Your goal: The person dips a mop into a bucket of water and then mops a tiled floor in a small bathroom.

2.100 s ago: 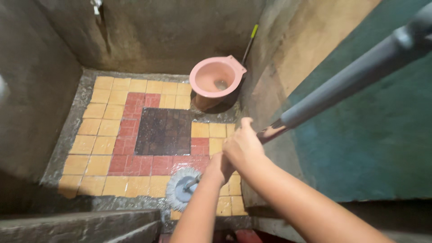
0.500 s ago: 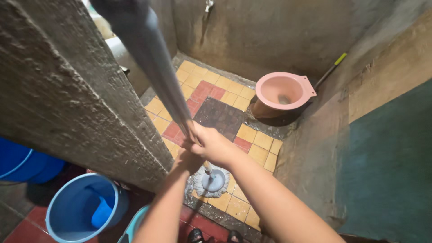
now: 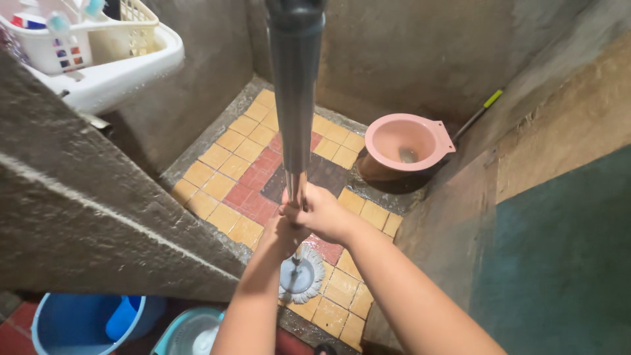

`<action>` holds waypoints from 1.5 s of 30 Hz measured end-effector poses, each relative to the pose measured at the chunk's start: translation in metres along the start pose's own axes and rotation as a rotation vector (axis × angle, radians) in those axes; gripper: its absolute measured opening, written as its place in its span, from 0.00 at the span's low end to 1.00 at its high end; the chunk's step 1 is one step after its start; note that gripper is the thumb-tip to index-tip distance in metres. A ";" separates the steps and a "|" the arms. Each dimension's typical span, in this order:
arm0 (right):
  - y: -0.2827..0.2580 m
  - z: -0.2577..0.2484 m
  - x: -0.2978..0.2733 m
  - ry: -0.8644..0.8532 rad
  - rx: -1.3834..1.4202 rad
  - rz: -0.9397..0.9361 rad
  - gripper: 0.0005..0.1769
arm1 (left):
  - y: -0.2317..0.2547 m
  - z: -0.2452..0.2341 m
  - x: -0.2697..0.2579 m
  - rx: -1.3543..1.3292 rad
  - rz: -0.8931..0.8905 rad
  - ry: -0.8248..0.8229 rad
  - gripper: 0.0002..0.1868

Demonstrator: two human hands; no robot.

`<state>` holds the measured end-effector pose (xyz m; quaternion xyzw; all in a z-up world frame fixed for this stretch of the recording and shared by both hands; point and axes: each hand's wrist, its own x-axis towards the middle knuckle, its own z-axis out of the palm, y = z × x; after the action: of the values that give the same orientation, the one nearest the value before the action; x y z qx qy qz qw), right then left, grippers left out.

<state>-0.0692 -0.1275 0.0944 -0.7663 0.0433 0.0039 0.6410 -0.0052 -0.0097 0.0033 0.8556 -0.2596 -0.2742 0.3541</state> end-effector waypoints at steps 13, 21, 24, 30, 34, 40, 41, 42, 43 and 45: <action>0.012 -0.015 0.017 0.003 -0.018 0.018 0.10 | -0.008 0.012 0.019 -0.125 -0.263 -0.035 0.24; -0.003 0.010 -0.001 0.129 0.052 -0.137 0.10 | 0.002 0.012 -0.008 -0.091 -0.100 0.088 0.21; -0.017 0.024 0.010 0.129 0.292 -0.053 0.10 | 0.010 -0.009 -0.015 0.349 0.086 0.003 0.18; -0.053 0.059 0.007 0.029 0.308 -0.110 0.11 | 0.040 -0.055 -0.082 0.034 -0.253 0.078 0.29; -0.082 0.088 -0.011 0.018 0.376 -0.152 0.14 | 0.047 -0.071 -0.123 -0.037 -0.247 0.184 0.30; -0.148 0.135 -0.044 0.128 0.176 -0.237 0.12 | 0.052 -0.103 -0.187 0.073 -0.150 0.278 0.30; -0.160 0.143 -0.049 0.139 0.156 -0.275 0.13 | 0.052 -0.111 -0.198 0.071 -0.125 0.285 0.28; -0.172 0.154 -0.055 0.150 0.137 -0.308 0.14 | 0.050 -0.119 -0.211 0.068 -0.103 0.291 0.27; -0.182 0.167 -0.061 0.146 0.175 -0.312 0.13 | 0.047 -0.126 -0.224 0.065 -0.081 0.296 0.26; -0.205 0.196 -0.072 0.132 0.249 -0.323 0.11 | 0.038 -0.138 -0.253 0.140 -0.032 0.336 0.22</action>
<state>-0.1168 0.1058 0.2653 -0.6768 -0.0382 -0.1544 0.7188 -0.1055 0.1921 0.1865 0.9160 -0.2014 -0.1142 0.3276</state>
